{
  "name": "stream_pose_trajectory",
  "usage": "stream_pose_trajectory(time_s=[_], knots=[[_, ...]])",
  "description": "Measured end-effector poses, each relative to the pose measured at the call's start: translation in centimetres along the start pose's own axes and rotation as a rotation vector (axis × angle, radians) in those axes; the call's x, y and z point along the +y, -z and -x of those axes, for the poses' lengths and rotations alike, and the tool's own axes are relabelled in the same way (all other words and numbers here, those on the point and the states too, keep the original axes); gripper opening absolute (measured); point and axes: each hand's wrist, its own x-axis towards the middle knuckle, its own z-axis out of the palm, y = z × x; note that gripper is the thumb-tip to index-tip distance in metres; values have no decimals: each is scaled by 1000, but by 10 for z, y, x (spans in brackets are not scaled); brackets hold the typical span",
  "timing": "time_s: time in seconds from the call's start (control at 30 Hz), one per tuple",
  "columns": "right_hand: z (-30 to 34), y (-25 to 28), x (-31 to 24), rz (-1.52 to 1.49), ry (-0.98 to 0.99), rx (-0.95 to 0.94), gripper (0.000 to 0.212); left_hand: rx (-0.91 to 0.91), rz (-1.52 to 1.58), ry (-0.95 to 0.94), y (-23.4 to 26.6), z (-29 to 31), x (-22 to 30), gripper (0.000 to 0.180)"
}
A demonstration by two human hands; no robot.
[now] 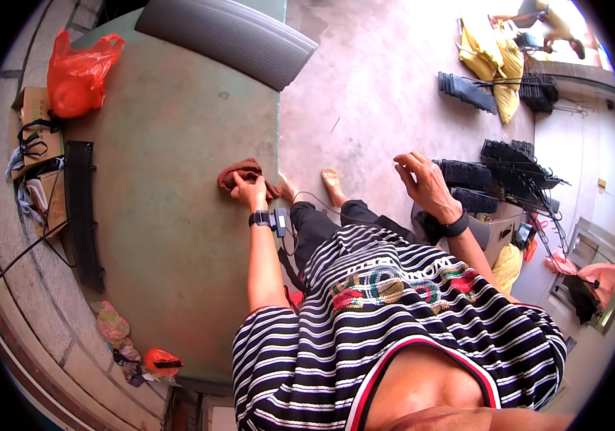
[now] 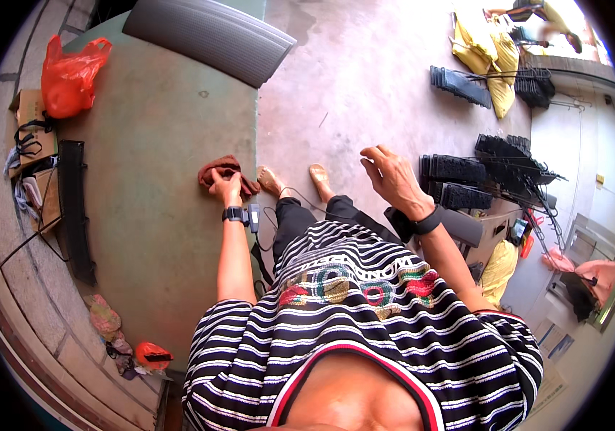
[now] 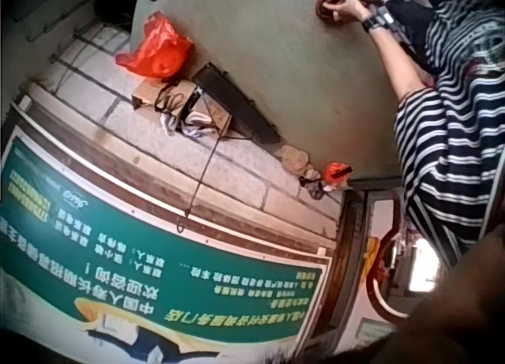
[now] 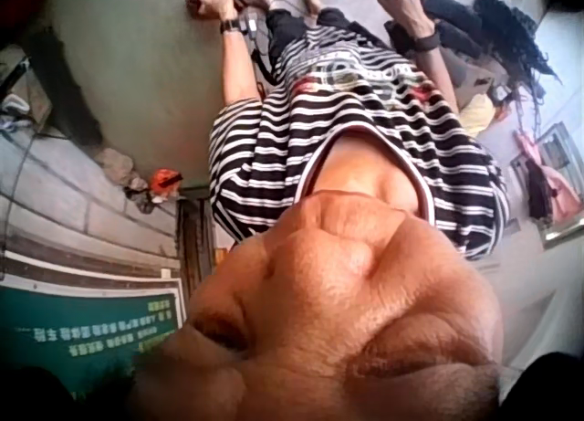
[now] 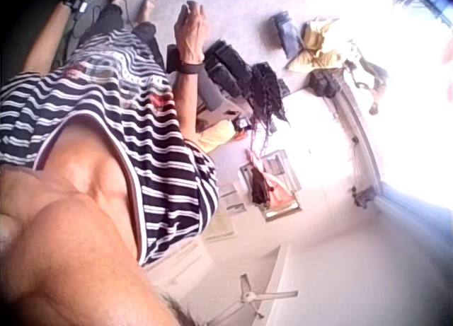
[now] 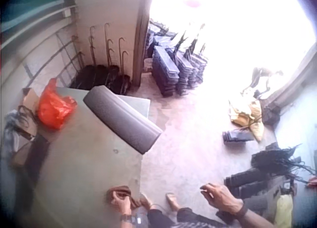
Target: The person wipes a table surface with a cloth, then folds the cloth and places it on the table before picking up and handling a large yellow sack.
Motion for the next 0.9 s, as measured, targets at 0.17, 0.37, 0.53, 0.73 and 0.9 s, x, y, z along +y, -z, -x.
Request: stream_pose_trajectory(time_s=[0.17,0.37,0.53,0.73,0.9], knots=[[0,-1,-13,-18,-6,12,11,-29,-166,0,10,-26,-7,71],[9,8,-14,51,-40,40,11,221,-335,-270,58,9,28,56],[18,7,-15,52,-70,85,13,-61,-789,-664,49,19,39,79],[12,-5,-29,103,28,28,13,-69,-689,-541,54,5,12,59],[20,10,-42,69,3,110,15,-80,-501,-773,52,-15,-6,64]])
